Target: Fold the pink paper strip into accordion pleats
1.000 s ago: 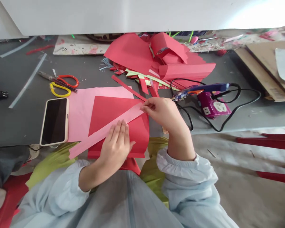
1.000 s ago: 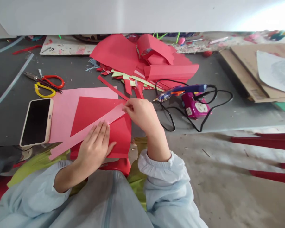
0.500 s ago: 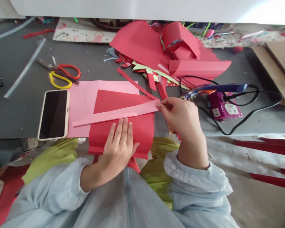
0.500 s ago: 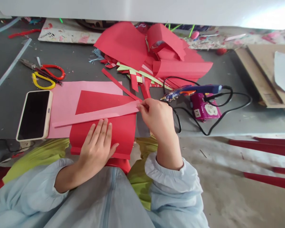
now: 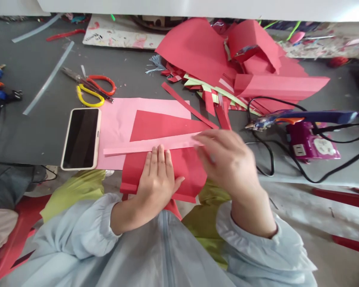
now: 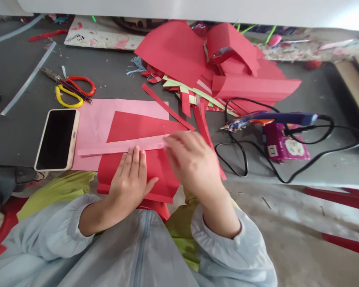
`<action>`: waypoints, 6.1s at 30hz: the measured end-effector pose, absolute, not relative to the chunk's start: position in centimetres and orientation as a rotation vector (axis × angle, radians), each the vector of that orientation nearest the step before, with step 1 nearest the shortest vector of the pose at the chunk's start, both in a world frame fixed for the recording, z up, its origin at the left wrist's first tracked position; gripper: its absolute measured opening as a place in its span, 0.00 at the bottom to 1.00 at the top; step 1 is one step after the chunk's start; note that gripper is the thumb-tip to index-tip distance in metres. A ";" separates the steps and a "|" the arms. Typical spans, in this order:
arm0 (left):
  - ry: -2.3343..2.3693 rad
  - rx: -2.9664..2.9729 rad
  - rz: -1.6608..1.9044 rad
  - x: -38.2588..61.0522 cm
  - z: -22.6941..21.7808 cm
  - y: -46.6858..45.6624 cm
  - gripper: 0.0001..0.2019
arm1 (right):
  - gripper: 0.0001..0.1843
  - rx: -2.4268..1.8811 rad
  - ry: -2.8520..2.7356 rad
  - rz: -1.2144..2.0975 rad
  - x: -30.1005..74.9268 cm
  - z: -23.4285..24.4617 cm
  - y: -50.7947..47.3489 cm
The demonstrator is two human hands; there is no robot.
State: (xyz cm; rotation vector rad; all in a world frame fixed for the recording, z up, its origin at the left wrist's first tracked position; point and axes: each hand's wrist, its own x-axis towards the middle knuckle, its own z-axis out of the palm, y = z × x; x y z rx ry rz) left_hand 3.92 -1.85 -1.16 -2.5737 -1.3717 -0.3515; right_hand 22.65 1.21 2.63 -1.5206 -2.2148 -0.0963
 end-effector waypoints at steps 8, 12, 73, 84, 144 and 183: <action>-1.549 -2.552 -0.403 1.9 -0.5 -1.7 0.23 | 0.16 -1.384 -2.534 -0.109 19.8 1.4 0.2; -1.640 -2.414 -0.318 0.4 0.4 -1.8 0.21 | 0.15 -1.378 -2.531 -0.158 20.0 1.5 0.2; -1.612 -2.320 -0.093 -1.6 1.7 -1.7 0.21 | 0.17 -1.386 -2.582 -0.326 19.4 1.4 -0.7; -1.589 -2.311 -0.090 -3.3 2.5 -2.3 0.21 | 0.18 -1.366 -2.587 -0.287 19.5 1.5 -0.9; -0.903 -2.977 -1.843 -6.0 8.3 7.1 0.13 | 0.05 -0.902 -1.905 0.113 16.3 8.6 3.6; -1.555 -2.463 -2.697 -2.6 5.0 5.7 0.15 | 0.12 -0.906 -1.915 -0.410 16.4 6.2 3.9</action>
